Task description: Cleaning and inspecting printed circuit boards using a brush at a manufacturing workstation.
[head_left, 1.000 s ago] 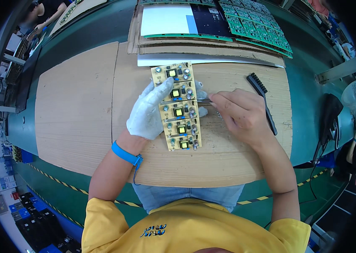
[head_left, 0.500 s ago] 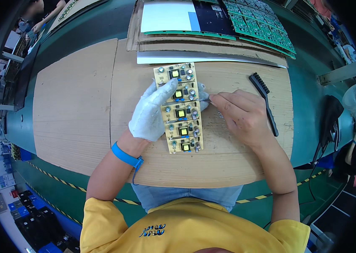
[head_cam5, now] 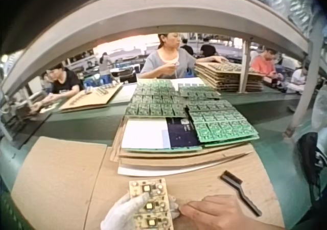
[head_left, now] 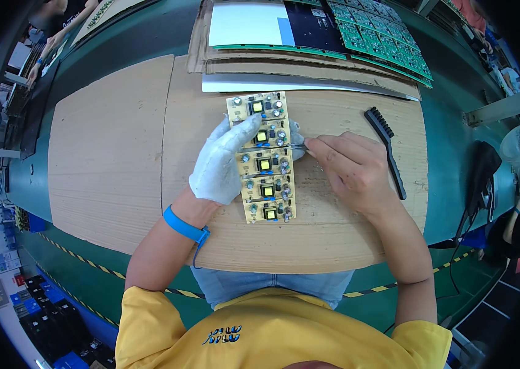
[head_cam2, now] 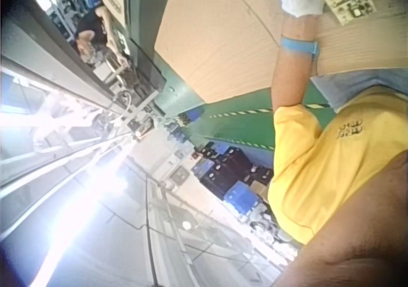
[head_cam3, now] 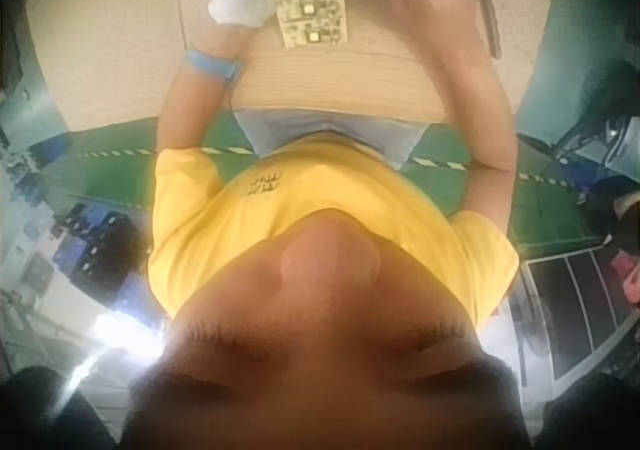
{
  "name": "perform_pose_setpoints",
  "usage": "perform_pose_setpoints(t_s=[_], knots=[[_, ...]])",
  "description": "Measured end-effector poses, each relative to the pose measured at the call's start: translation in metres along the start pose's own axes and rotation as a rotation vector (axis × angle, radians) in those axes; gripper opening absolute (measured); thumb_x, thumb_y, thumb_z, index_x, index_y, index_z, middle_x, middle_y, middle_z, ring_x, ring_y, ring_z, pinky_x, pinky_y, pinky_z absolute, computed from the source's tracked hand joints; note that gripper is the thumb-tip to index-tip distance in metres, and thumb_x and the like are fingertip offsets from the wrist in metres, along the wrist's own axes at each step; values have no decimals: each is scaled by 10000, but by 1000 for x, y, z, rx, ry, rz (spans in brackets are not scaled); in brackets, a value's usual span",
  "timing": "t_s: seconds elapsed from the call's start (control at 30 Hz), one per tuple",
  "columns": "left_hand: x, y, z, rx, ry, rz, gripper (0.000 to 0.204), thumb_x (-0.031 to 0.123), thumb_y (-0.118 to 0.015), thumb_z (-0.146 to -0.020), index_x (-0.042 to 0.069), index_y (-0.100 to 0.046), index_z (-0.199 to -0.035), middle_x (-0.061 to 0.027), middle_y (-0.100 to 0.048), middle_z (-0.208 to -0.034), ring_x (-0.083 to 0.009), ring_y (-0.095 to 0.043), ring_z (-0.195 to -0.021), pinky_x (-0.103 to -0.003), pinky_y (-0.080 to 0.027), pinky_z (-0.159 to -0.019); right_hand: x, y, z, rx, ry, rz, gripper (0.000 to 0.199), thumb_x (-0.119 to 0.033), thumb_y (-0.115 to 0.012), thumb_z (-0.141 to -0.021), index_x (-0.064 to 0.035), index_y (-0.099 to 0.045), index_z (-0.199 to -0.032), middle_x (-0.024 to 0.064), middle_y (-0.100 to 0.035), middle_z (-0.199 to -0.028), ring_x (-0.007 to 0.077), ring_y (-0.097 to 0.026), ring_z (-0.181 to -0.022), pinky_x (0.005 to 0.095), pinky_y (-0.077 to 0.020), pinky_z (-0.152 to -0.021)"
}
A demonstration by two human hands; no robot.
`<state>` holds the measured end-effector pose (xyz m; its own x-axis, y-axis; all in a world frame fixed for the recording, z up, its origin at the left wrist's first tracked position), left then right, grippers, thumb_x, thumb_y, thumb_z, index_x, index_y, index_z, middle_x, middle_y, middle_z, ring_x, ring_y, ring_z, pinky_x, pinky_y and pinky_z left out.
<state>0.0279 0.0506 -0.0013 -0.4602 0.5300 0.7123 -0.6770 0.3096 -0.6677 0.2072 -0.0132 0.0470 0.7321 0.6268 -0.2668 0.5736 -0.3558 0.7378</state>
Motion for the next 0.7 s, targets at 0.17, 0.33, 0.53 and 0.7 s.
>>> perform_pose_setpoints(t_s=[0.17, 0.33, 0.53, 0.7], knots=[[0, -4, 3, 17, -4, 53, 355, 185, -514, -1070, -30, -516, -1353, -215, -667, -1235, -308, -699, -1108, -439, -608, -949, 0, -4, 2, -9, -11, 11, 319, 77, -750, -715, -25, -747, -1018, 74, -726, -891, 196, -630, -628, 313, -498, -543], [0, -2, 3, -2, 11, 52, 359, 193, -527, -1067, -28, -519, -1349, -211, -668, -1238, -301, -700, -1108, -430, -607, -950, -1, -5, 2, -5, 21, 22, 339, 79, -747, -696, -23, -745, -1019, 76, -726, -890, 199, -632, -629, 314, -498, -542], [-2, -2, 3, -6, 48, 96, 366, 203, -537, -1065, -25, -520, -1350, -201, -672, -1236, -295, -700, -1112, -420, -609, -944, -2, -4, 3, -9, 28, 23, 359, 79, -742, -678, -18, -741, -1024, 78, -725, -894, 204, -635, -634, 321, -503, -548], [-4, 0, 2, -4, 36, 102, 373, 206, -546, -1062, -25, -518, -1353, -201, -674, -1234, -296, -699, -1118, -420, -610, -944, -2, -3, 1, -18, 33, 25, 367, 79, -736, -673, -16, -741, -1027, 79, -725, -897, 207, -636, -635, 325, -507, -551]])
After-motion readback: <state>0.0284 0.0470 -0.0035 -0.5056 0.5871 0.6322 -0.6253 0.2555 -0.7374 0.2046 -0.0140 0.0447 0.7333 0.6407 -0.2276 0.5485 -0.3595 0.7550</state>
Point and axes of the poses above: each hand's wrist, its own z-axis away from the middle knuckle, its own y-axis out of the back of the hand, x = y × z, the point moved 5 cm from there along -z, towards the middle knuckle
